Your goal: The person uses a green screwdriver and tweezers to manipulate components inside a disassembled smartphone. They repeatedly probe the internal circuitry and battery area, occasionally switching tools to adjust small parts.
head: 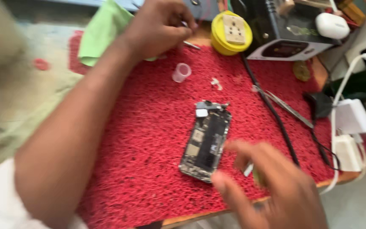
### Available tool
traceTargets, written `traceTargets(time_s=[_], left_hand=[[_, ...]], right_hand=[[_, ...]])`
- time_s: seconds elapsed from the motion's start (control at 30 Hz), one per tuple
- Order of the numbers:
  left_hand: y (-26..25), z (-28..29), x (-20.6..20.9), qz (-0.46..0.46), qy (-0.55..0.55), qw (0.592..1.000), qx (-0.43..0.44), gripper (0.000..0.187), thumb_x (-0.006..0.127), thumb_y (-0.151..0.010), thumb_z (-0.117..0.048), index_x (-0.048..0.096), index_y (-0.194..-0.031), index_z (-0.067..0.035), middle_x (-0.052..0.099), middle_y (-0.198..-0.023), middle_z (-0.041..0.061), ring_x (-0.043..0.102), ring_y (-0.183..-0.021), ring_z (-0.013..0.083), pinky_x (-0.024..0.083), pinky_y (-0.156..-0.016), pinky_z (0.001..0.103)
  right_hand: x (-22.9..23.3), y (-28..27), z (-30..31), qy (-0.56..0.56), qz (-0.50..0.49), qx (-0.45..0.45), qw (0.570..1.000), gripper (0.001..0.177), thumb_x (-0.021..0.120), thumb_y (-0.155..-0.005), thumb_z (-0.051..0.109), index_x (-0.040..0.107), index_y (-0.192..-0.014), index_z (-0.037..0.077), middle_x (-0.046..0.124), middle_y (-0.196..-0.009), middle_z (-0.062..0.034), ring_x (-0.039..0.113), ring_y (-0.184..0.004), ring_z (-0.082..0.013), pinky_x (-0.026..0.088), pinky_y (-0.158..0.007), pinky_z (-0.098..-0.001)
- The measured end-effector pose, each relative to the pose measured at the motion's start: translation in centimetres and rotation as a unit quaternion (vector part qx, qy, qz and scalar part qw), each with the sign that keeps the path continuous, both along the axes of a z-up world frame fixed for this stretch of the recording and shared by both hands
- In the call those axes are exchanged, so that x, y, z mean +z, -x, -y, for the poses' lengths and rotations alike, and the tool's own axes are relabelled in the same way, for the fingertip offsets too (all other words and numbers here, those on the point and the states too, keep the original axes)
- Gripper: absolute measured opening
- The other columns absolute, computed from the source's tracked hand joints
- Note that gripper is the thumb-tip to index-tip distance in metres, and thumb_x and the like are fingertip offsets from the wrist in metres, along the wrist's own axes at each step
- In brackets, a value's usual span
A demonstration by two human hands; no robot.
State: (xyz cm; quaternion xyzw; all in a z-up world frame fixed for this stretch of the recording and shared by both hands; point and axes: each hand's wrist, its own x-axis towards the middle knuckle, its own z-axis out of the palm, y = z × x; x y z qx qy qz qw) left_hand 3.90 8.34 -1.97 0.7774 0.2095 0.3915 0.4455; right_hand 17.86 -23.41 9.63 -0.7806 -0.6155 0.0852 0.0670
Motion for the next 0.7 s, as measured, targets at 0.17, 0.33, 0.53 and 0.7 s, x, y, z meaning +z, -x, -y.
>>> traceTargets(time_s=[0.17, 0.33, 0.53, 0.7], left_hand=[[0.1, 0.1, 0.3, 0.024, -0.039, 0.999, 0.005, 0.009, 0.070, -0.088, -0.001, 0.074, -0.095, 0.000, 0.074, -0.078, 0.004, 0.072, -0.066, 0.0067, 0.057, -0.057, 0.023], [0.3, 0.4, 0.8, 0.009, -0.040, 0.999, 0.025, 0.010, 0.070, -0.087, -0.006, 0.075, -0.094, -0.001, 0.073, -0.072, 0.005, 0.068, -0.061, 0.0066, 0.052, -0.054, 0.025], [0.4, 0.6, 1.5, -0.010, -0.060, 0.997, 0.054, 0.013, 0.070, -0.083, -0.009, 0.076, -0.092, -0.002, 0.074, -0.069, 0.005, 0.070, -0.059, 0.0083, 0.054, -0.055, 0.027], [0.5, 0.5, 1.3, -0.002, -0.057, 0.997, 0.053, 0.013, 0.068, -0.083, -0.008, 0.077, -0.092, -0.004, 0.075, -0.071, 0.003, 0.074, -0.061, 0.0076, 0.057, -0.057, 0.026]], right_hand=[[-1.7, 2.3, -3.2, -0.028, 0.084, 0.020, 0.996, 0.093, 0.075, -0.077, 0.068, 0.056, -0.139, 0.001, 0.068, -0.110, -0.0157, 0.065, -0.105, -0.0338, 0.052, -0.088, -0.0488], [-2.3, 4.8, -3.5, -0.091, 0.007, 0.147, 0.985, 0.087, 0.079, -0.075, 0.043, 0.047, -0.144, 0.002, 0.064, -0.120, -0.0179, 0.059, -0.108, -0.0359, 0.047, -0.091, -0.0515], [0.0, 2.6, -3.2, -0.078, -0.285, 0.267, 0.917, 0.063, 0.074, -0.087, 0.026, 0.049, -0.141, 0.005, 0.060, -0.122, -0.0133, 0.063, -0.108, -0.0273, 0.054, -0.086, -0.0404], [-0.8, -0.6, -1.7, -0.126, -0.505, 0.177, 0.835, 0.032, 0.064, -0.102, 0.028, 0.052, -0.120, 0.003, 0.058, -0.103, -0.0105, 0.056, -0.092, -0.0215, 0.049, -0.078, -0.0370]])
